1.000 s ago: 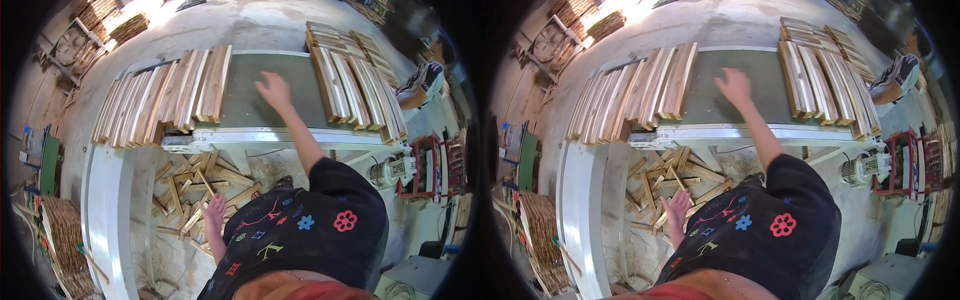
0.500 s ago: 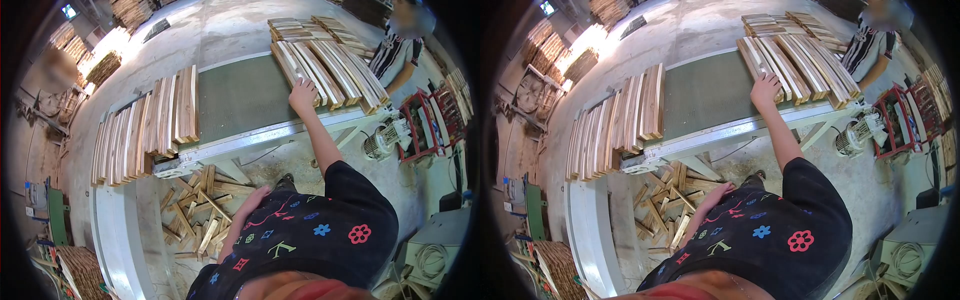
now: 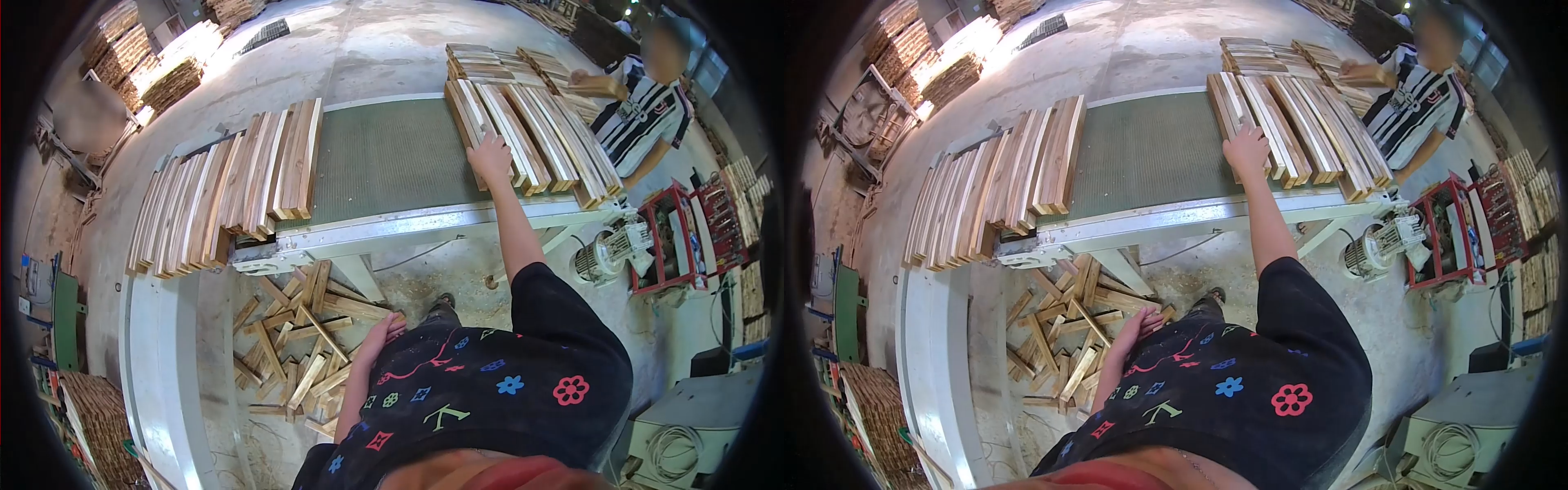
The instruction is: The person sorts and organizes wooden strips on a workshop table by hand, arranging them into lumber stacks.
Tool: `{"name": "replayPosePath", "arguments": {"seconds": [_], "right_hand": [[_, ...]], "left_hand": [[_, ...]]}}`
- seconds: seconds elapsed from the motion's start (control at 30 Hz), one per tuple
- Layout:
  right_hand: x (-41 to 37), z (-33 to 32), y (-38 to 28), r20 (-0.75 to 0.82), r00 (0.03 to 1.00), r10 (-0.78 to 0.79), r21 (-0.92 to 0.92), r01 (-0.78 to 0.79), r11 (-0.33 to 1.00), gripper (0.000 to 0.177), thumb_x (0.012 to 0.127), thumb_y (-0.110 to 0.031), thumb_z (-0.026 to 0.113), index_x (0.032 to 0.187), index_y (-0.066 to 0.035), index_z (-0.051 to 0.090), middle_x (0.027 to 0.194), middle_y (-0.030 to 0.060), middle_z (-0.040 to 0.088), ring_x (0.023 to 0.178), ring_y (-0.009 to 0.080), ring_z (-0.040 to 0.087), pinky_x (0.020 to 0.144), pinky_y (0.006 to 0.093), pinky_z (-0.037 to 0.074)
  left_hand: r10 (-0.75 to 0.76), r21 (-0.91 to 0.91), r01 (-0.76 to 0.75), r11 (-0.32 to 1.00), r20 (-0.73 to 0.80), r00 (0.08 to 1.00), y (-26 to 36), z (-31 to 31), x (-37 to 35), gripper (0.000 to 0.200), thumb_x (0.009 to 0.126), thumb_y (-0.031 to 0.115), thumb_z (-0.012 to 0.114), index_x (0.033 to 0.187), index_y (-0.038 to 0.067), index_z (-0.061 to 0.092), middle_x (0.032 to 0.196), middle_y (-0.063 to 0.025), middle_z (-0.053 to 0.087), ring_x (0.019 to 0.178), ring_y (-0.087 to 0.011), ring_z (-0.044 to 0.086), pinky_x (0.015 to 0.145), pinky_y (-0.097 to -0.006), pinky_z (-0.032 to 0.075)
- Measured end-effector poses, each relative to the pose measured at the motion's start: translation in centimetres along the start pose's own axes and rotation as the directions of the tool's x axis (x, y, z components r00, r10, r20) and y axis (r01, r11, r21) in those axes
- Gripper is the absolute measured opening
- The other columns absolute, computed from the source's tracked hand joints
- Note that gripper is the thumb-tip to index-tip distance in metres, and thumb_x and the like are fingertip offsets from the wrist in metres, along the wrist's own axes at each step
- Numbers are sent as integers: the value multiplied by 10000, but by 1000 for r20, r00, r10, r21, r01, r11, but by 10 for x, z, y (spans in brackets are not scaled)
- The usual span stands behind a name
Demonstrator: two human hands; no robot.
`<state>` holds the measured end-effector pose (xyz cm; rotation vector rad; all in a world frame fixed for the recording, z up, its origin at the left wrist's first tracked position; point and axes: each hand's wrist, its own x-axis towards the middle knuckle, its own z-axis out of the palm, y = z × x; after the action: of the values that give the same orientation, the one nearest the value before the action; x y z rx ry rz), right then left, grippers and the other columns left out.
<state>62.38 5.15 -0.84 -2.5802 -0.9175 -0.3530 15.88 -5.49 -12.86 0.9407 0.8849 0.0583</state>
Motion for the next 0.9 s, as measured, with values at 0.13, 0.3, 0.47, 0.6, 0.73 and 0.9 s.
{"name": "replayPosePath", "arguments": {"seconds": [0.13, 0.3, 0.47, 0.6, 0.73, 0.9], "right_hand": [[-2, 0, 1, 52, 998, -27, 1, 27, 1000, 633, 819, -389, 668, 1337, -63, 510, 1247, 265, 503, 1106, 491, 530, 936, 593, 426], [-76, -27, 11, 20, 985, -172, 18, 172, 985, 709, 818, -366, 702, 1428, -107, 452, 1336, 282, 463, 1094, 492, 518, 943, 577, 417], [-196, -105, 10, 134, 920, -367, 245, 329, 912, 735, 798, -342, 723, 1436, -114, 441, 1386, 286, 431, 1151, 474, 487, 985, 552, 395], [-267, -121, -4, 141, 898, -417, 315, 358, 879, 792, 785, -325, 732, 1466, -87, 404, 1377, 286, 433, 1203, 468, 462, 1020, 538, 384], [-285, -120, -16, 227, 858, -460, 587, 257, 768, 852, 802, -345, 738, 1505, -68, 345, 1345, 266, 458, 1216, 447, 470, 1043, 507, 389], [-256, -107, -25, 127, 861, -493, 746, 244, 619, 554, 870, -308, 695, 1334, -43, 549, 1284, 200, 537, 1213, 378, 509, 1040, 473, 405]], "left_hand": [[21, 76, -20, 997, -9, 1000, 12, 9, -10, 638, 1060, 502, 333, 1506, 49, 383, 1409, -156, 564, 1320, -243, 525, 1124, -356, 356], [17, -31, -12, 999, 172, 985, 41, 29, -19, 648, 1052, 453, 416, 1491, -21, 367, 1379, -172, 581, 1265, -216, 563, 1086, -306, 404], [384, 103, -445, 889, 360, 850, 54, 59, 54, 710, 1046, 554, 312, 1497, 9, 367, 1387, -117, 583, 1291, -241, 536, 1103, -348, 398], [275, -570, -85, 817, 256, 927, 78, 111, 70, 841, 965, 719, 280, 1509, 83, 364, 1442, -102, 517, 1338, -268, 487, 1104, -434, 411], [209, -761, 17, 649, 200, 957, 78, 101, 65, 998, 851, 861, 221, 1513, 129, 366, 1454, -127, 489, 1345, -295, 478, 1120, -494, 393], [162, -550, 35, 835, 306, 938, 61, 54, 55, 1057, 801, 893, 272, 1529, 129, 335, 1491, -141, 450, 1341, -320, 482, 1103, -537, 401]]}}
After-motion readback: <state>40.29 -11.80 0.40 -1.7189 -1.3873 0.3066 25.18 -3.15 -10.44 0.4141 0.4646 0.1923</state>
